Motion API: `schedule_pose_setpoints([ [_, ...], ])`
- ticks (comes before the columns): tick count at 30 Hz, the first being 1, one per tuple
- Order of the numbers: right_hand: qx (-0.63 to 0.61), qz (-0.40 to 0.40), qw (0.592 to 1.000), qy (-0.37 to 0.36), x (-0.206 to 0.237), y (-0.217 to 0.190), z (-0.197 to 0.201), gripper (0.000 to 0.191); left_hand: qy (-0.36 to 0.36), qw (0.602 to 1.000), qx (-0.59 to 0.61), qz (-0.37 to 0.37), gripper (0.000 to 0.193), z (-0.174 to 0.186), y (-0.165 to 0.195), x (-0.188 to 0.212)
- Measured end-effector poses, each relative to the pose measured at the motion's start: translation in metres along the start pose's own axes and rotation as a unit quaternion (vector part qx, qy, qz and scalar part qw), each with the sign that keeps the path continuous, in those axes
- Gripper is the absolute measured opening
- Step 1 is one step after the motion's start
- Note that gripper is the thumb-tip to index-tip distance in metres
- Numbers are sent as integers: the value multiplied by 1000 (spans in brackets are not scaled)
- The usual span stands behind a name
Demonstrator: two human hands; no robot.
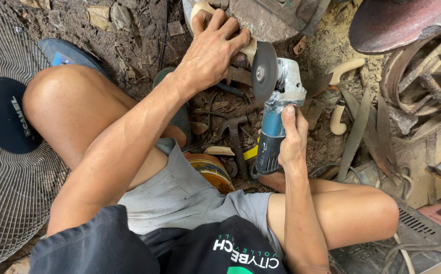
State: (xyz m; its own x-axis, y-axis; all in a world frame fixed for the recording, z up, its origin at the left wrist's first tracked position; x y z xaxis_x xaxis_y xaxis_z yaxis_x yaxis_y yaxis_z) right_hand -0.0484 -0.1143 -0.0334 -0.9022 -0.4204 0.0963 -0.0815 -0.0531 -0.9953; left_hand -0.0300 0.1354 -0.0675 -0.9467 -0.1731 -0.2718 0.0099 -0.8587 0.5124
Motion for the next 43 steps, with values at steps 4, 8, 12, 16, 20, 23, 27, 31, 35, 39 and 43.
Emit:
schedule_pose_setpoints([
  [4, -1, -4, 1000, -8, -1, -1, -1, 61, 12, 1000, -8, -9, 41, 0, 0, 2],
  [8, 7, -9, 1000, -9, -3, -3, 0, 61, 12, 1000, -11, -8, 39, -1, 1, 3],
  [12, 7, -4, 1000, -12, -5, -6, -2, 61, 24, 1000, -8, -14, 36, -3, 1, 4],
  [16, 24, -3, 1000, -14, -7, -9, -3, 61, 34, 999, -23, -17, 38, -4, 2, 5],
  [20, 22, -6, 1000, -10, -7, -12, -6, 61, 38, 998, -44, -22, 41, -4, 2, 7],
  [23, 18, -4, 1000, -6, -8, -14, -7, 60, 39, 997, -68, -24, 46, -5, 3, 8],
  [27, 10, -2, 1000, -7, -11, -17, -8, 59, 42, 995, -91, -24, 50, -7, 4, 8],
  [31, 13, -15, 1000, 5, -13, -18, -8, 57, 41, 995, -86, -30, 50, -6, 4, 9],
  [35, 5, -16, 1000, 13, -18, -17, -9, 57, 36, 995, -87, -27, 50, -4, 6, 10],
  [39, 0, 2, 1000, 13, -20, -12, -7, 57, 9, 996, -83, -18, 49, 0, 4, 9],
  [43, -66, 4, 997, 26, -6, -7, 4, 61, -155, 976, -151, 29, 42, 0, -5, -3],
])
Point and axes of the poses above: each hand's wrist, its own x-axis away from the middle knuckle, its own z-axis out of the back of the hand, y = z × x, the point moved 4 cm from there along -x, towards the middle knuckle, and after that the axes turned 15 degrees about z, right-handed, at the moved point
